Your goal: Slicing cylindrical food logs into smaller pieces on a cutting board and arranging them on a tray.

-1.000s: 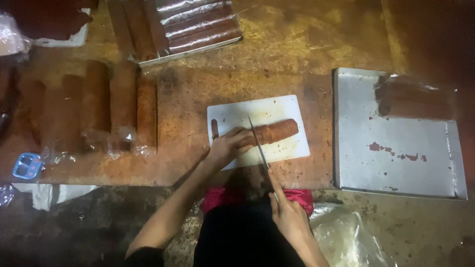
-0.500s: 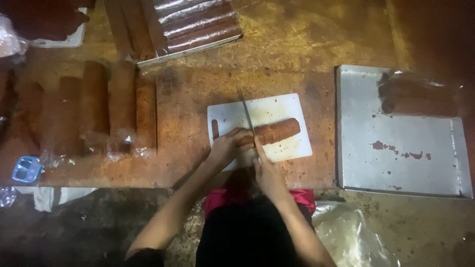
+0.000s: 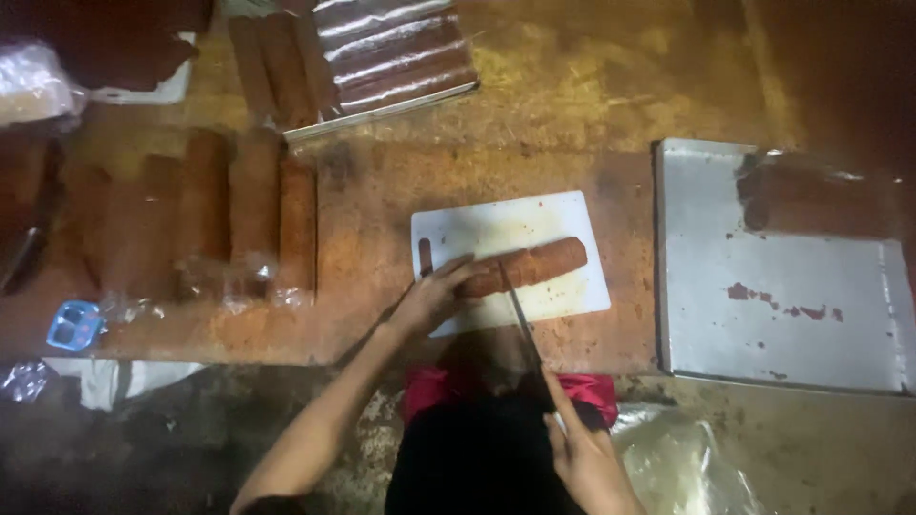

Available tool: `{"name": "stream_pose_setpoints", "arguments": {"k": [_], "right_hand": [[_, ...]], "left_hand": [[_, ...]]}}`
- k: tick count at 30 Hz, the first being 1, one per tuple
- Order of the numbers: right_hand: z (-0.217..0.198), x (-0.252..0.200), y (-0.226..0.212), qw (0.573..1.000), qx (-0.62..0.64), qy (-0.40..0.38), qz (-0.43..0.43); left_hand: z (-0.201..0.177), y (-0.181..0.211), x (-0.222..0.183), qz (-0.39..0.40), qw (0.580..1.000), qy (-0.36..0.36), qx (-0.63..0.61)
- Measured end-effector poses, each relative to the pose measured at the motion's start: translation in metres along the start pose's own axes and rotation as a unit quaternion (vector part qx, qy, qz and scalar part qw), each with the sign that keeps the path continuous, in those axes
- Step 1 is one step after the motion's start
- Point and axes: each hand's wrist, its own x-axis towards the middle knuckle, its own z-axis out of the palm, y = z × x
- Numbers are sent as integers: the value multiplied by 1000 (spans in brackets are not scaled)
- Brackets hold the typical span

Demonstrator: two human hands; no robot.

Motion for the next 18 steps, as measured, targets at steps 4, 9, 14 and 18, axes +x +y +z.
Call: {"name": "stream_pose_setpoints", "arguments": {"k": [4,9,14,18], "right_hand": [[1,4,-11,998,-49,39,-19],[9,24,-11,992,-77,55,-84],[19,57,-23,993,-73,51,-83],[-11,109,-90,999,-15,7,-52]], "left_hand": [[7,9,-15,6,1000,12,10],[8,9,-8,-9,998,12,-53],[3,10,-6,37,997,33,-61],[22,-11,0,159,978,123,59]]}}
